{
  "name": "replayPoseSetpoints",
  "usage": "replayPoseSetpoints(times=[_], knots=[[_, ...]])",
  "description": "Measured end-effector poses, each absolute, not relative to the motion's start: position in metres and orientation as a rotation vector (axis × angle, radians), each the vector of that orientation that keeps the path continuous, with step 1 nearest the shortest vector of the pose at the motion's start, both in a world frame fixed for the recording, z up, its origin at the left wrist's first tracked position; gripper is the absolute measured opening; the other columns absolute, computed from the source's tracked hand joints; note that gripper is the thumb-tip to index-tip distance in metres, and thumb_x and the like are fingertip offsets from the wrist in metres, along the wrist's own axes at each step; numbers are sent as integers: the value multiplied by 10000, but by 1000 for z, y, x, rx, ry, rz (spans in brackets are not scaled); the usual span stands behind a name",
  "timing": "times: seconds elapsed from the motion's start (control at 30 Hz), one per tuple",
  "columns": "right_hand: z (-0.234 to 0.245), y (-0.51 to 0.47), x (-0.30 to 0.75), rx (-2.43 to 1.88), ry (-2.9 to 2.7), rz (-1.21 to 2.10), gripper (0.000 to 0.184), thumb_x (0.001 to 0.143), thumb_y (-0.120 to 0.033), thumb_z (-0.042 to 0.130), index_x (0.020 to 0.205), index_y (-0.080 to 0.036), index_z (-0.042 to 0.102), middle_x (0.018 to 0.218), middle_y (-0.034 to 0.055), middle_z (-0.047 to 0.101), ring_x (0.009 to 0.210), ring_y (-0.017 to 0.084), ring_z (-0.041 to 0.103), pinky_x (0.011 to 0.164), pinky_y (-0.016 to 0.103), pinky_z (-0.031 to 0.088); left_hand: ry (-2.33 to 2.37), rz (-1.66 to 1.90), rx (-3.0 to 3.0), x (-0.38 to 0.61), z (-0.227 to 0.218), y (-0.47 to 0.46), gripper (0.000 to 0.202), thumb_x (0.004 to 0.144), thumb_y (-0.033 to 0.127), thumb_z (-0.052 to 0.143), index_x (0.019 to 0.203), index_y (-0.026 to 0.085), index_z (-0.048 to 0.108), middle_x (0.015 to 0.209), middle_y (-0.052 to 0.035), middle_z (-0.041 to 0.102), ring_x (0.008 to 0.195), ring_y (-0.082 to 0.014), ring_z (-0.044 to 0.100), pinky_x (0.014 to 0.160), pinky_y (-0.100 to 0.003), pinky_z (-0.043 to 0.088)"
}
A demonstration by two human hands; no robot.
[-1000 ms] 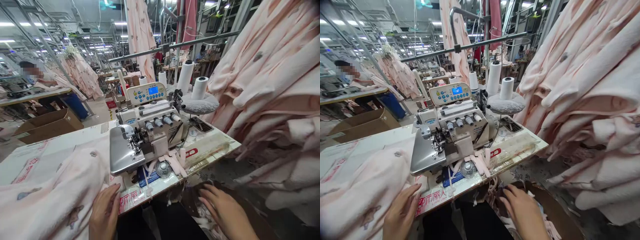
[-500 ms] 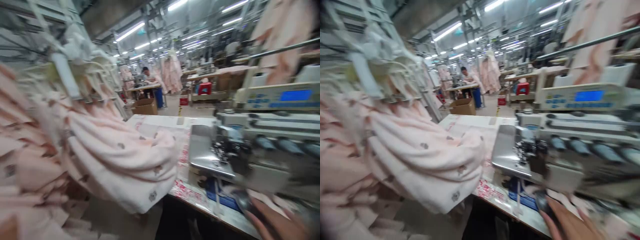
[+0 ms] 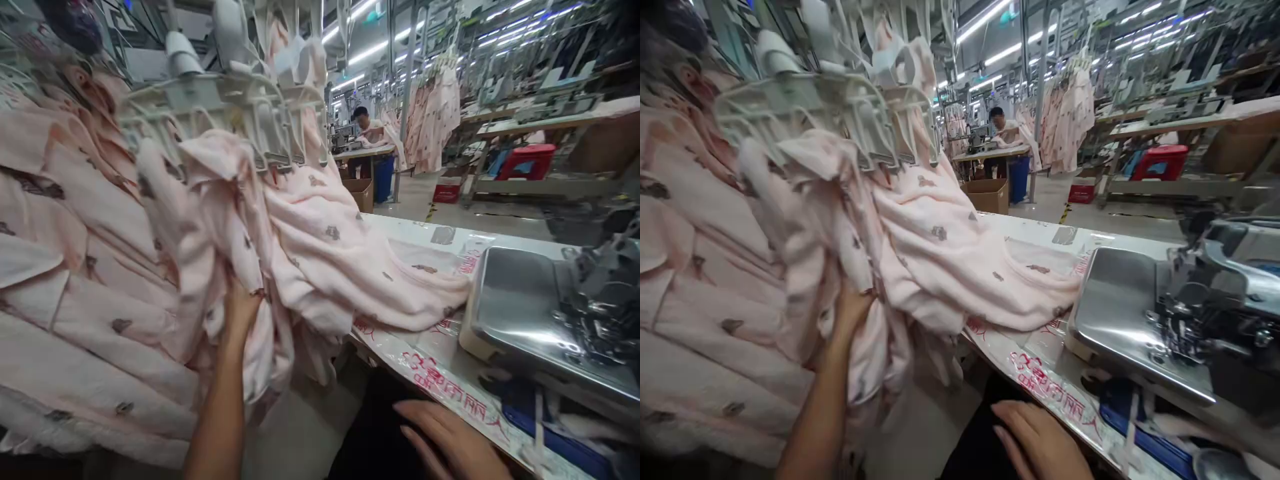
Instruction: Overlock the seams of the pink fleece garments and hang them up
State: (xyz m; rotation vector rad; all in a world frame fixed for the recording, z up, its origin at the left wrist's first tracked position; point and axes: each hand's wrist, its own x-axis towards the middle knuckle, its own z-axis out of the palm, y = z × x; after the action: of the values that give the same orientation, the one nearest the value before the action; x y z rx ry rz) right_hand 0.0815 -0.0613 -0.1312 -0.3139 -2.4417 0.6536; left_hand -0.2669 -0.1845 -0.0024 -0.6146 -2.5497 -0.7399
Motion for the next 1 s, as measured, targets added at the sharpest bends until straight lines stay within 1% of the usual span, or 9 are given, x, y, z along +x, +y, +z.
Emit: replayPoseSetpoints(times=[0.13,0.27,0.33,0.43,0.53,0.7,0.77,0.87,1.0], knots=[[-140,-77,30,-502,-2551,1205,364,849,-275,536,1205,-228,592,1140,86,666,1028,214,635,894,317,501,-2692,-788,-737,-255,-12,-155,482,769,323,554,1230,201,489,1033,-126,680,965,-321,640,745,-377,499],[-170,-112,-31,-544,-2458,1331,865,579,-239,752,1373,-168,415,1447,164,371,1322,342,338,1072,500,276,-2717,-812,-759,-239,-10,-162,498,789,354,527,1253,187,453,1036,-135,675,968,-319,642,737,-378,504],[-178,-131,-51,-452,-2274,1420,723,593,-227,720,1284,-148,524,1386,177,455,1284,368,383,1072,537,234,-2725,-840,-828,-228,-8,-170,582,809,403,516,1323,171,369,1133,-147,635,1049,-300,612,806,-381,500],[-164,-135,-52,-392,-2059,1551,271,775,-269,549,984,-168,689,1014,110,698,976,293,619,904,436,449,-2531,-911,-1092,-201,-3,-185,780,802,509,522,1414,140,209,1403,-192,396,1296,-306,394,1007,-448,384],[-116,-103,-18,-440,-1974,1562,285,861,-281,437,850,-165,697,785,54,703,769,228,639,739,330,512,-2161,-857,-1618,-161,8,-189,970,717,502,633,1455,181,93,1518,-160,160,1392,-322,173,1089,-497,257],[-45,-45,60,-536,-1775,1484,360,792,-321,610,1135,-213,607,1067,68,665,925,222,617,808,305,493,-1678,-741,-2442,-110,53,-139,441,756,118,521,1185,220,511,1076,-49,660,1015,-197,604,894,-312,457],[-48,-40,82,-602,-1914,1392,559,735,-336,688,1257,-242,511,1248,83,573,1105,250,547,915,341,448,-1719,-961,-2293,-106,75,-110,337,736,69,480,1031,205,571,947,-14,678,890,-166,629,782,-256,473],[-77,-50,99,-709,-2173,1269,335,813,-303,603,1138,-225,586,1151,96,625,1074,253,568,917,357,440,-1803,-975,-2159,-106,95,-80,283,722,75,471,943,212,582,823,26,659,760,-147,620,671,-232,455],[-95,-64,130,-777,-2236,1190,284,917,-229,356,1126,-228,549,1060,90,653,983,207,608,833,292,459,-1835,-485,-2031,-105,90,-76,262,745,162,467,964,183,610,998,-76,639,961,-278,581,812,-377,450]])
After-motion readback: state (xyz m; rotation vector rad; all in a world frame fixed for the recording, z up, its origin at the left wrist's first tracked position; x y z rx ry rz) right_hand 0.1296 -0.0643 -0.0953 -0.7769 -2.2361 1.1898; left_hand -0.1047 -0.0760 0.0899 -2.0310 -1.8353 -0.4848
